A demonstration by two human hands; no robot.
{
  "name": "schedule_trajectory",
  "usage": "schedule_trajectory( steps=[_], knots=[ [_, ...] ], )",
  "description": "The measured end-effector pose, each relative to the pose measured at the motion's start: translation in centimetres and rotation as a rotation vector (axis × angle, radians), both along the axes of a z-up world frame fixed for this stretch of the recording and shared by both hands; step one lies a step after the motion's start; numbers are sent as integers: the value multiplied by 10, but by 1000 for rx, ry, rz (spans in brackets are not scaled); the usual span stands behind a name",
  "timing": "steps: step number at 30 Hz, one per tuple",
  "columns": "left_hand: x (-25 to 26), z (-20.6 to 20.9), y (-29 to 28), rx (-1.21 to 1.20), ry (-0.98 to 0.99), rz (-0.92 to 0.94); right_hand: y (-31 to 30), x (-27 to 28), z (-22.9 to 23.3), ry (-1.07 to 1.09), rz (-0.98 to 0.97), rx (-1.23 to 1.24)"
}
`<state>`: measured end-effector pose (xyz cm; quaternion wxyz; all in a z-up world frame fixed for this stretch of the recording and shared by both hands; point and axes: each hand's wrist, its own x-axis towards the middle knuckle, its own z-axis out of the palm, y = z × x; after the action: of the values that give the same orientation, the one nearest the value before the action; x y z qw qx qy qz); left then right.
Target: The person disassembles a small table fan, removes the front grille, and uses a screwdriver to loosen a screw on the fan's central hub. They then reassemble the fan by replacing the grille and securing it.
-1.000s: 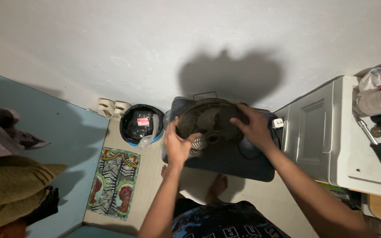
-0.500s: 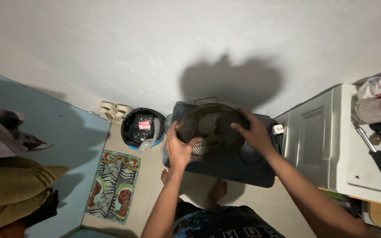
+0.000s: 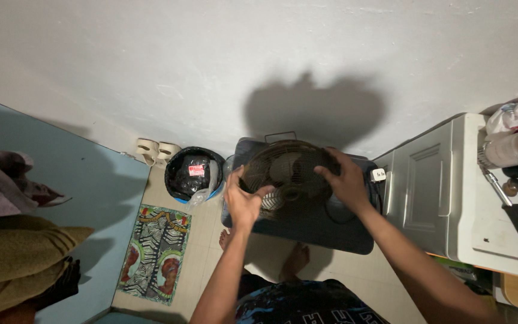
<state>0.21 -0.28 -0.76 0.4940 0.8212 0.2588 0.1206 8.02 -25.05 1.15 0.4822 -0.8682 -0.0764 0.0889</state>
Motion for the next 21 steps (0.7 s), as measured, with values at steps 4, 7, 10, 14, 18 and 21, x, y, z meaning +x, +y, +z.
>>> schedule_trajectory(
  steps=[4, 7, 10, 14, 18, 21],
  knots=[
    [-1, 2, -4, -35, -148, 0, -3, 2, -4, -211, 25, -46],
    [-6, 4, -2, -28, -98, 7, -1, 1, -10, -266, 21, -50],
    [-7, 4, -1, -15, -72, 4, -2, 0, -10, -197, 3, -25],
    [-8, -2, 1, 46, -135, -67, -4, 1, -8, -189, 9, -87],
    [-16, -7, 4, 37, -79, -112, -4, -3, -9, -142, 3, -51],
    [-23, -7, 9, -35, -245, -177, -10, -4, -10, -117, 56, -47]
  ],
)
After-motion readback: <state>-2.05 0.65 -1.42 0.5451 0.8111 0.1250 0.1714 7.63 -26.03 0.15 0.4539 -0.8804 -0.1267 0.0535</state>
